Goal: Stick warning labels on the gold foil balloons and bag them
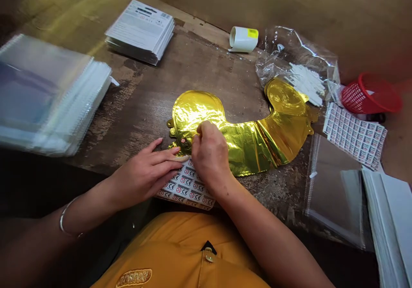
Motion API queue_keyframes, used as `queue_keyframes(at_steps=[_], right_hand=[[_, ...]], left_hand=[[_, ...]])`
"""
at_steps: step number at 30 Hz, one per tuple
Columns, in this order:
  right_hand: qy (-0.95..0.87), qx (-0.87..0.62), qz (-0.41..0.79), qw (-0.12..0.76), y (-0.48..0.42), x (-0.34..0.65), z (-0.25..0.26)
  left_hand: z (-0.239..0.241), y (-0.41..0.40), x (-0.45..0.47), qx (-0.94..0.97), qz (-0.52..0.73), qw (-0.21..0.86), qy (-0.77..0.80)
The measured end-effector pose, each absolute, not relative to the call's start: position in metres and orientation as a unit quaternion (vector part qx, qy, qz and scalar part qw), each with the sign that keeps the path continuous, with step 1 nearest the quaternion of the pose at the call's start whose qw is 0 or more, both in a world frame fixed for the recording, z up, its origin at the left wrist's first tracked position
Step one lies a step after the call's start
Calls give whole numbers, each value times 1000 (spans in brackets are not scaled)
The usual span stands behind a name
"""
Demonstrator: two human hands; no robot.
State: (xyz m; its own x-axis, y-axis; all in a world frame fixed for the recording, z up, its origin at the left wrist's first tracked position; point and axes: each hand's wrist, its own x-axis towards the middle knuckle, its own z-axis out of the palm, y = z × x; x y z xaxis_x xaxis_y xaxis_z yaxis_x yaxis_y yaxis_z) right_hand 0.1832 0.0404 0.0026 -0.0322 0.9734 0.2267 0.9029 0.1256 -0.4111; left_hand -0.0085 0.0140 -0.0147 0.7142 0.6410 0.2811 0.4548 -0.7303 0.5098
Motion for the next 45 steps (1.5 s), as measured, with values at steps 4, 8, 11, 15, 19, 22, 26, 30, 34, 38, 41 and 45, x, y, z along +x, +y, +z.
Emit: queue_keyframes(at_steps=[4,8,11,15,19,22,26,30,34,38,41,45], right_hand=[[-789,-557,80,246,32,194,17],[-860,-462,152,154,21,200,27],[-851,-486,155,123,20,200,25],[-845,-511,110,114,22,195,18],[-850,-512,92,79,24,190,21],[-853,-512,85,65,26,186,27],[-850,-524,32,48,29,182,25],[-838,-541,50,53,35,184,23],[-789,-597,113,89,48,189,26],[-743,-636,176,110,61,191,30],[-732,-627,240,114,68,193,30],[-723,-612,293,128,77,199,30]], left_hand=[[-14,13,-13,891,265,224,295],[-10,2,-19,849,338,255,316],[-6,-9,-22,852,306,299,302],[-3,-16,-23,860,263,327,291],[1,-17,-22,844,279,325,324],[3,-17,-20,843,283,321,326],[1,-17,-16,846,273,321,326],[-2,-16,-14,840,305,319,317],[-1,-10,-10,849,334,265,310],[3,-1,-3,865,333,197,319],[6,4,2,871,329,174,321],[13,12,6,879,324,147,319]])
